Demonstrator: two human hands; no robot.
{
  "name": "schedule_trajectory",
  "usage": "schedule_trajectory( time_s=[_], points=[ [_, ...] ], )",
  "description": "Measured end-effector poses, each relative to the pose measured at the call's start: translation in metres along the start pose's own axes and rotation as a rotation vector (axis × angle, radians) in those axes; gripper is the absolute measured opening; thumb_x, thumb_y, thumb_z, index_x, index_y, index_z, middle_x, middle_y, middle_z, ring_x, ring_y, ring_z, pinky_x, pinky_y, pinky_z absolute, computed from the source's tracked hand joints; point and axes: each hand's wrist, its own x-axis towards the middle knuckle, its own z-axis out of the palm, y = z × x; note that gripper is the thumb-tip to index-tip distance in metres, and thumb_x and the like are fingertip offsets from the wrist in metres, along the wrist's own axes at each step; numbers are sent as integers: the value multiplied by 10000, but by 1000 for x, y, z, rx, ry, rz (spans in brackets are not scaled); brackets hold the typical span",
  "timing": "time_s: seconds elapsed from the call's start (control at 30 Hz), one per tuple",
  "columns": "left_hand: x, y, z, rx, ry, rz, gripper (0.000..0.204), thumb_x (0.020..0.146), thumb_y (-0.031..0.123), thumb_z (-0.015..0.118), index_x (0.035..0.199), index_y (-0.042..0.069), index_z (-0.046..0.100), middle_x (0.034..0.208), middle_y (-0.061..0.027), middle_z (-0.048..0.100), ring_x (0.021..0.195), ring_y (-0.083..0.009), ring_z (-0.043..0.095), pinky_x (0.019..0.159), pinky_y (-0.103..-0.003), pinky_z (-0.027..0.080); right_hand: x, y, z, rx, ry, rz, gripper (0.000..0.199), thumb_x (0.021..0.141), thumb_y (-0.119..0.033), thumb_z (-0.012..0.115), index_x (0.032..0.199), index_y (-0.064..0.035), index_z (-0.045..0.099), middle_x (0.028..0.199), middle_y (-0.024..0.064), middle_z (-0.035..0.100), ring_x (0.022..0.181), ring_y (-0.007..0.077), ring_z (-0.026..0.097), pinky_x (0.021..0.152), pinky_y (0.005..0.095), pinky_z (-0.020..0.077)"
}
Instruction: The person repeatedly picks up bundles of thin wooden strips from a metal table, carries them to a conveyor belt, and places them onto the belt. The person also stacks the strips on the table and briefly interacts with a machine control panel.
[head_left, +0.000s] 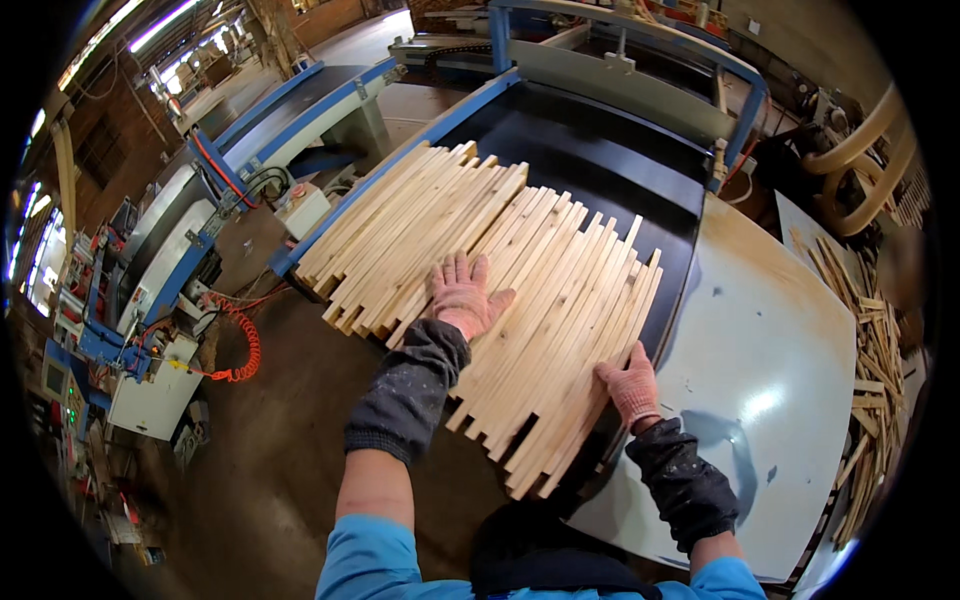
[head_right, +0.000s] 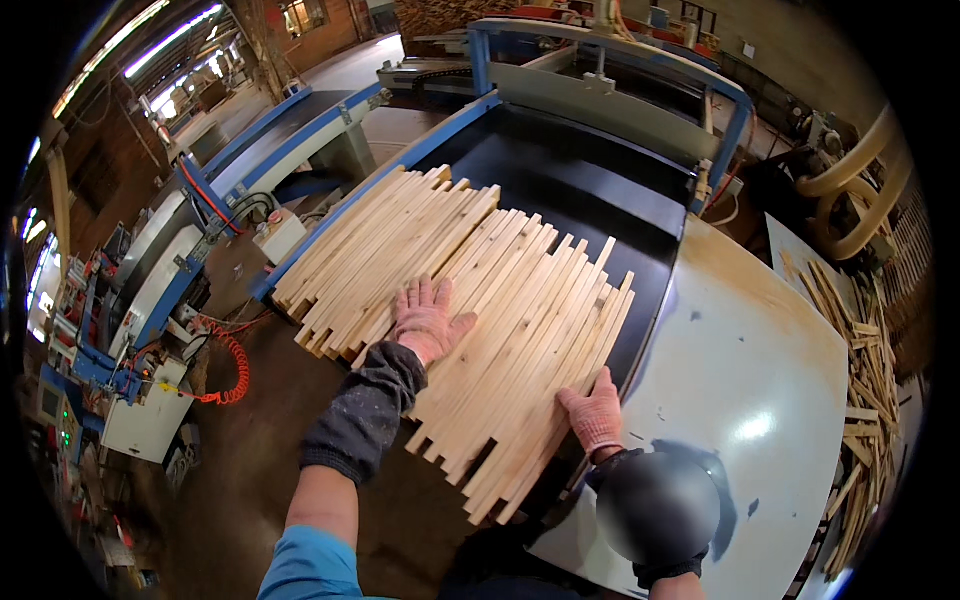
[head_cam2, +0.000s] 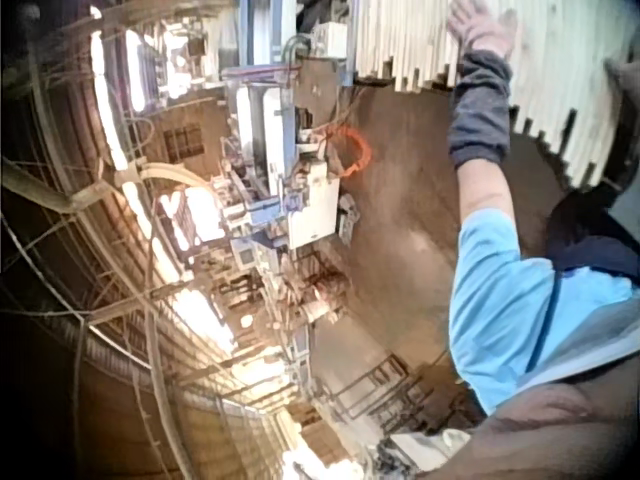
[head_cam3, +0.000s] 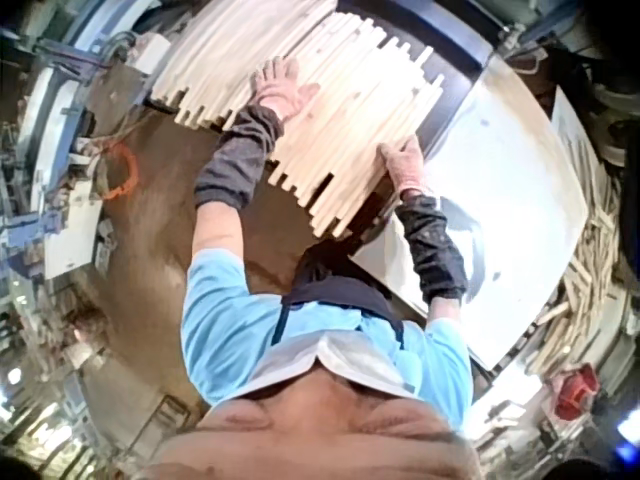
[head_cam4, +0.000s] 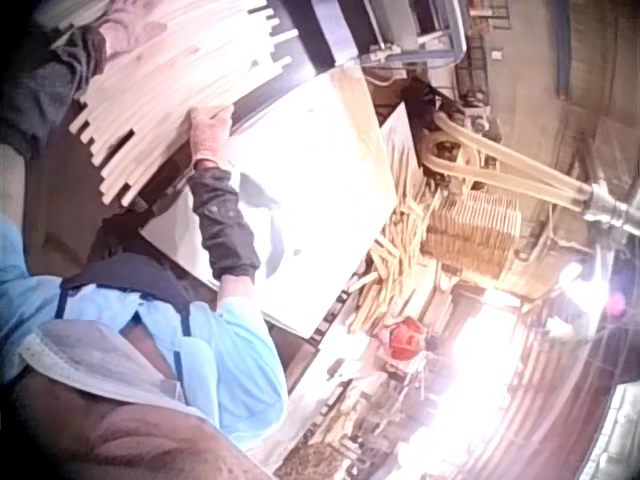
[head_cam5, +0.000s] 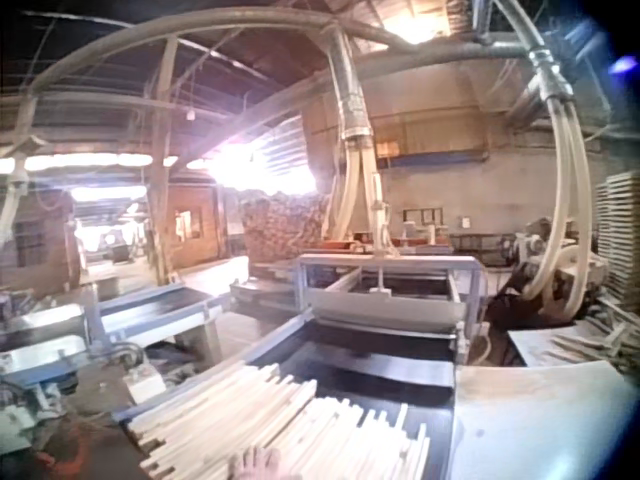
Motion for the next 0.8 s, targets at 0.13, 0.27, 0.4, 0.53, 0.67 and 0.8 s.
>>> schedule_trajectory(
  time_s=[0.13,0.27,0.4,0.53,0.67,0.8],
  points=[
    [15,-30,-2,31,46,55,1008,1010,760,530,1760,123,312,1823,-272,224,1690,-465,170,1363,-615,67,-1,-14,21,-143,47,30,646,838,-259,874,1342,28,590,1236,262,733,1156,415,720,1009,479,582],
    [21,-30,7,37,76,81,1015,972,728,613,1739,117,351,1799,-274,291,1669,-468,237,1349,-629,130,-3,-13,11,-65,3,41,723,811,-327,879,1366,31,586,1264,306,698,1198,465,681,1035,501,562],
    [26,-31,10,56,73,76,1023,964,733,620,1742,128,348,1797,-282,290,1670,-463,238,1352,-621,133,-3,-13,11,-122,36,25,772,839,-441,849,1374,42,572,1301,320,680,1241,483,659,1047,518,553],
    [28,-31,5,58,49,70,1009,967,734,621,1743,146,357,1797,-283,288,1679,-447,227,1361,-594,130,-24,-20,9,-205,18,95,872,866,-453,854,1485,37,482,1374,317,639,1266,479,649,1081,518,544],
    [24,-18,-4,34,-6,19,950,1006,698,603,1749,160,357,1813,-255,272,1697,-420,194,1377,-556,115,-75,-21,-10,-166,-57,83,914,957,-419,817,1630,49,413,1469,275,629,1420,409,593,1161,458,504],
    [13,1,-14,55,29,-36,843,1074,608,552,1760,169,334,1834,-218,247,1707,-390,181,1391,-511,116,-138,-8,-53,256,-274,137,677,1007,-295,792,1521,76,555,1353,198,726,1292,273,679,1114,391,532]
  ],
)
